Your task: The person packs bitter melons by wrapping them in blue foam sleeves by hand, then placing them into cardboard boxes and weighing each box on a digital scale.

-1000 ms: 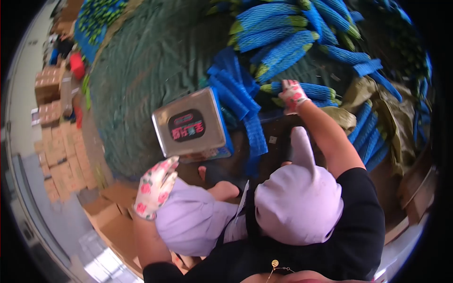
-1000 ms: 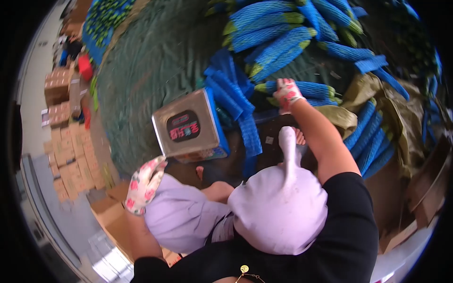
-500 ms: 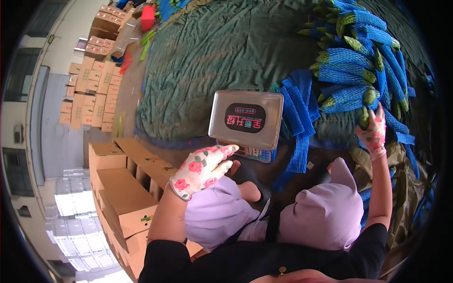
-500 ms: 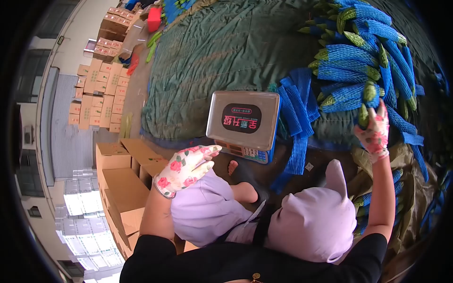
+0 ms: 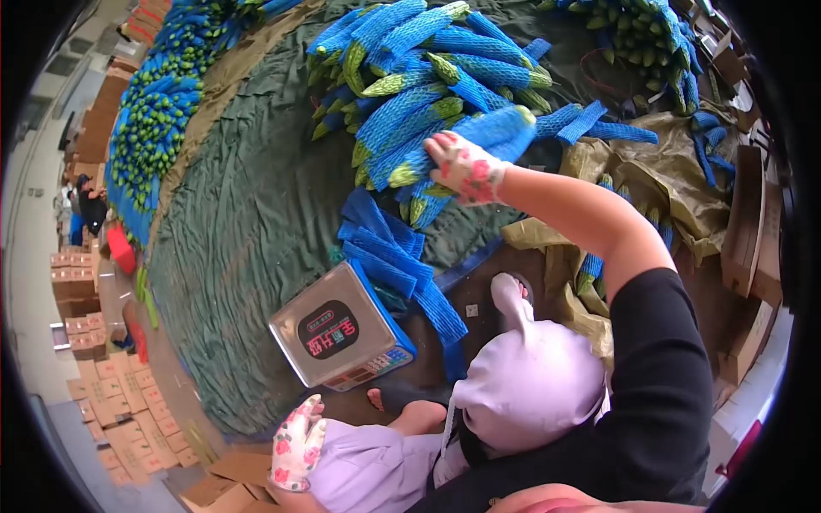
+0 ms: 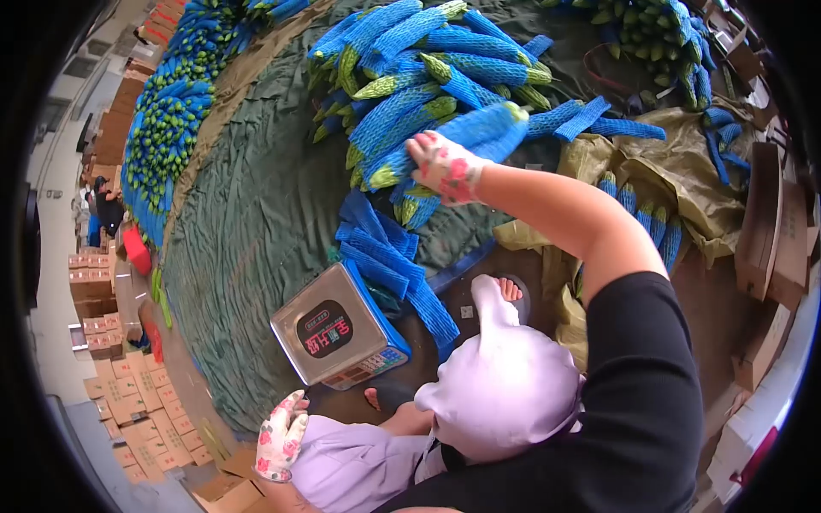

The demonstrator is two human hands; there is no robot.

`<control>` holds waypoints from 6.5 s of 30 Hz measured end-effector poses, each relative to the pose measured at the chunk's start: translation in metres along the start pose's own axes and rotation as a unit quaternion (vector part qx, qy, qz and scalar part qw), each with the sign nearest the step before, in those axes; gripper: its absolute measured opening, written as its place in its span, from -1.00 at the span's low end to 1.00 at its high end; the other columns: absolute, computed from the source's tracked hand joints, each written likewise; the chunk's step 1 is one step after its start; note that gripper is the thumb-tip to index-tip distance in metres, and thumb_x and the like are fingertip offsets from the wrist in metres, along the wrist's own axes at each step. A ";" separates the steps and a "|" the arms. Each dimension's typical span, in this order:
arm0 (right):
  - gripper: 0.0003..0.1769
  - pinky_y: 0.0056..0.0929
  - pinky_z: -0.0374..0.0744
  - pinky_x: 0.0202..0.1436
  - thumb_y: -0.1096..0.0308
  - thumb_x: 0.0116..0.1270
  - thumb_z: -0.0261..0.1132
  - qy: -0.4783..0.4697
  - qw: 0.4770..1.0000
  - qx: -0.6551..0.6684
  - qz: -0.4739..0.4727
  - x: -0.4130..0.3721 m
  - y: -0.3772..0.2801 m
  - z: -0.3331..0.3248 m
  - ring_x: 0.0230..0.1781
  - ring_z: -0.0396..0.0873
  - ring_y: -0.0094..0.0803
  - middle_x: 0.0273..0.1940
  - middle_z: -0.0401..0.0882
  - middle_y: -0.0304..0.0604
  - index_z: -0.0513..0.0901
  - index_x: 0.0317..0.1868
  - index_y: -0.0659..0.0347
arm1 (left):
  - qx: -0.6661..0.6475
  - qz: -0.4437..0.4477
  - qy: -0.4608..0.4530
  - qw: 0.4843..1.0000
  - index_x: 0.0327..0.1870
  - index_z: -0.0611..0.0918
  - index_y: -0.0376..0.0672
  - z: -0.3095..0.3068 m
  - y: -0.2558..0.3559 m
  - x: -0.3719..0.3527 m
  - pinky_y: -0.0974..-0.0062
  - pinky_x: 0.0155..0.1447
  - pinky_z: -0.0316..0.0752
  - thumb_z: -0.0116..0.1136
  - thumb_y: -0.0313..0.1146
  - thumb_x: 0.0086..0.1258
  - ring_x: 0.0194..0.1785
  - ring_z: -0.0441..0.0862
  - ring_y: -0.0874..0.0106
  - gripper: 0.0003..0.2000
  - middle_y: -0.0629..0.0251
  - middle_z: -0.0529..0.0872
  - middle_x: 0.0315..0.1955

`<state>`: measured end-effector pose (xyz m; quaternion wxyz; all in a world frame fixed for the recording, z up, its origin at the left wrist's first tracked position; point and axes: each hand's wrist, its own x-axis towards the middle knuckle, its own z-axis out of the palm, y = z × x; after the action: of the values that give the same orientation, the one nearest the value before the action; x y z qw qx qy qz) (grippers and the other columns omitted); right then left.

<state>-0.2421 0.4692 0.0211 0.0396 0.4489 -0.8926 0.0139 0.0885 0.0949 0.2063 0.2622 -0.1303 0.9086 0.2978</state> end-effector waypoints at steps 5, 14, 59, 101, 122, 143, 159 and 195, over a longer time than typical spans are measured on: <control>-0.72 0.06 0.20 0.43 0.20 0.31 0.10 -0.008 0.987 -0.158 0.020 0.079 0.011 0.075 0.41 0.21 0.02 0.45 0.18 0.04 0.67 -0.08 0.01 | -0.019 -0.010 0.022 1.000 0.24 0.51 -0.23 0.000 0.006 0.018 0.43 -0.02 0.57 0.16 -0.43 0.36 -0.14 0.68 0.38 -0.59 0.10 0.69 -0.09; -0.26 -0.07 0.35 0.35 0.29 0.07 0.36 0.139 0.965 0.163 0.154 0.028 -0.017 0.093 0.35 0.29 0.09 0.37 0.21 0.18 0.38 0.31 0.23 | -0.028 -0.004 -0.025 0.999 0.28 0.47 -0.26 -0.004 0.015 0.040 0.55 0.02 0.54 0.12 -0.47 0.38 -0.08 0.61 0.52 -0.57 0.19 0.68 -0.04; -0.65 -0.53 0.52 -0.04 0.32 0.35 0.30 0.102 0.724 0.568 0.378 -0.087 0.087 -0.025 -0.14 0.54 -0.56 -0.17 0.62 -0.32 0.57 0.10 0.23 | -0.065 0.233 -0.223 0.944 0.38 0.37 -0.18 0.051 0.113 0.278 0.45 0.27 0.41 0.08 -0.41 0.44 0.22 0.53 0.38 -0.52 0.14 0.59 0.14; -0.34 -0.22 0.50 0.11 0.44 -0.13 0.38 0.145 0.945 0.245 0.162 0.026 0.311 0.011 -0.01 0.50 -0.04 -0.11 0.53 -0.01 0.50 0.10 0.26 | 0.187 0.225 0.138 0.946 0.40 0.32 -0.10 0.081 0.159 0.481 0.16 0.36 0.31 0.44 -0.33 -0.01 0.26 0.39 0.06 -0.16 0.06 0.44 0.20; -0.17 -0.22 0.44 0.29 0.20 0.02 0.40 0.212 0.865 0.137 0.434 0.000 0.374 0.129 0.20 0.46 -0.01 0.16 0.49 0.06 0.31 0.34 0.11 | 0.182 0.270 0.316 0.891 0.30 0.46 -0.17 0.096 0.199 0.449 0.15 0.38 0.26 0.31 -0.38 0.15 0.29 0.35 0.10 -0.40 0.11 0.38 0.26; -0.56 -0.18 0.56 -0.26 0.25 -0.14 0.40 -0.126 0.955 0.251 -0.094 -0.012 0.149 0.054 -0.27 0.60 -0.19 -0.32 0.53 -0.18 0.52 -0.17 0.04 | -0.108 0.246 0.293 0.917 0.36 0.35 -0.25 0.068 0.205 0.472 0.29 0.45 0.24 0.10 -0.54 0.37 0.35 0.37 0.26 -0.49 0.10 0.40 0.29; -0.32 -0.14 0.50 0.09 0.33 -0.08 0.46 -0.013 0.919 0.110 0.379 -0.020 0.288 0.095 0.06 0.49 0.00 0.02 0.47 0.03 0.44 0.12 0.20 | 0.060 0.175 0.159 0.970 0.36 0.32 -0.16 0.054 0.220 0.550 0.22 0.39 0.30 0.36 -0.22 0.18 0.32 0.40 0.06 -0.29 -0.03 0.46 0.25; -0.31 -0.38 0.51 0.12 0.40 0.07 0.45 -0.033 0.789 0.510 0.341 -0.009 0.261 0.169 0.03 0.56 -0.27 0.07 0.58 -0.04 0.42 0.25 0.24 | -0.704 -0.063 -0.239 0.666 0.27 0.37 -0.33 0.053 0.103 0.358 0.18 -0.26 0.59 0.43 -0.09 -0.04 -0.25 0.65 0.07 -0.17 -0.09 0.61 -0.15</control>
<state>-0.4566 0.6217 -0.1454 -0.2314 0.0704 -0.8516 0.4650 -0.2280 0.1797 0.0206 0.3186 -0.2570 0.3248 0.8526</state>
